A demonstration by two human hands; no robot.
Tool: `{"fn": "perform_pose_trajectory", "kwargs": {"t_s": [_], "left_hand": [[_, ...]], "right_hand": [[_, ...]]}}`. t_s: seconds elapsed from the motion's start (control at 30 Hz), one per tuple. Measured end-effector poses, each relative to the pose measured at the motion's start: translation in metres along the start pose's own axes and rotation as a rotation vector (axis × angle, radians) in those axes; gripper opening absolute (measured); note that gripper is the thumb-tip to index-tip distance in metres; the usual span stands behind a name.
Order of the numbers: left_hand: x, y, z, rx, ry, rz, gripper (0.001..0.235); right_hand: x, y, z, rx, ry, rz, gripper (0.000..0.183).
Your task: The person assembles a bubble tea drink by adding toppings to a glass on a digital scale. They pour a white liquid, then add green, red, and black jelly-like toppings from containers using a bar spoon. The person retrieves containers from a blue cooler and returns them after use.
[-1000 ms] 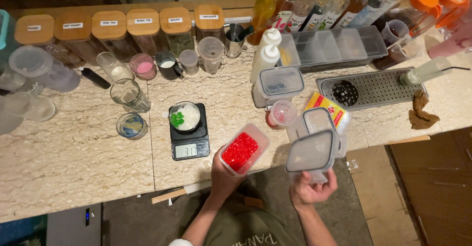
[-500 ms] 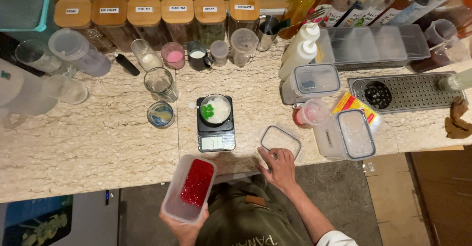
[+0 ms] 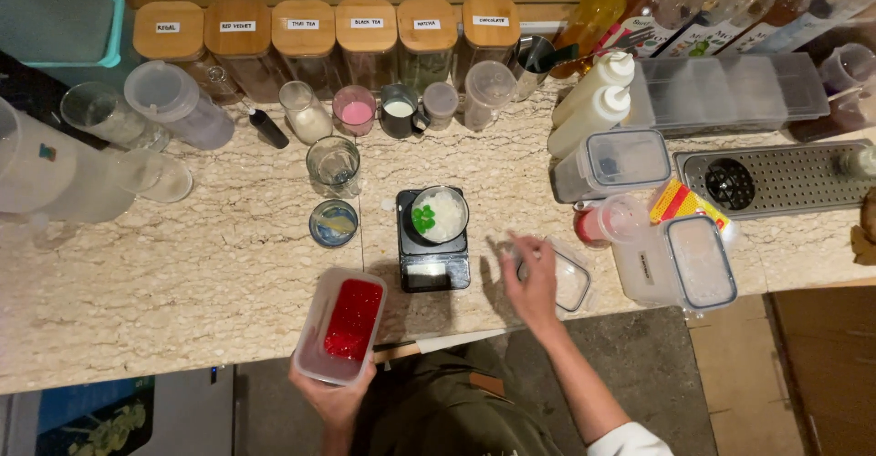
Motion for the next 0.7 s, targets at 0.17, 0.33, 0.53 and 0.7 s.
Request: {"fn": "perform_pose_trajectory", "kwargs": {"t_s": [0.17,0.33,0.53,0.7], "left_hand": [[0.0,0.018,-0.013,0.054,-0.016,-0.059,0.106],[0.009,0.035,-0.034,0.146,-0.079,-0.101,0.103],[0.004,0.033,-0.019,0.181,0.03,-0.107,0.107],[0.01,0.031,-0.028,0.216,-0.015,-0.13,0.101]], "right_hand": [[0.135,-0.093,0.011,0.246,0.202,-0.454,0.039],[0.257,-0.098,-0.041,0.709,0.552,-0.621,0.069],[0.269,-0.102,-0.017,-0.009,0.521,-0.702,0.024],[0.266,-0.103,-0.012,-0.034,0.098,-0.679,0.011]]}}
Point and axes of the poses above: each hand's wrist, its own x-axis towards the middle knuckle, its own y-axis out of the palm, z = x × y, the point moved 3 cm from there along x, towards the middle knuckle, and after that the axes turned 3 degrees about x, right-handed, at the moved point
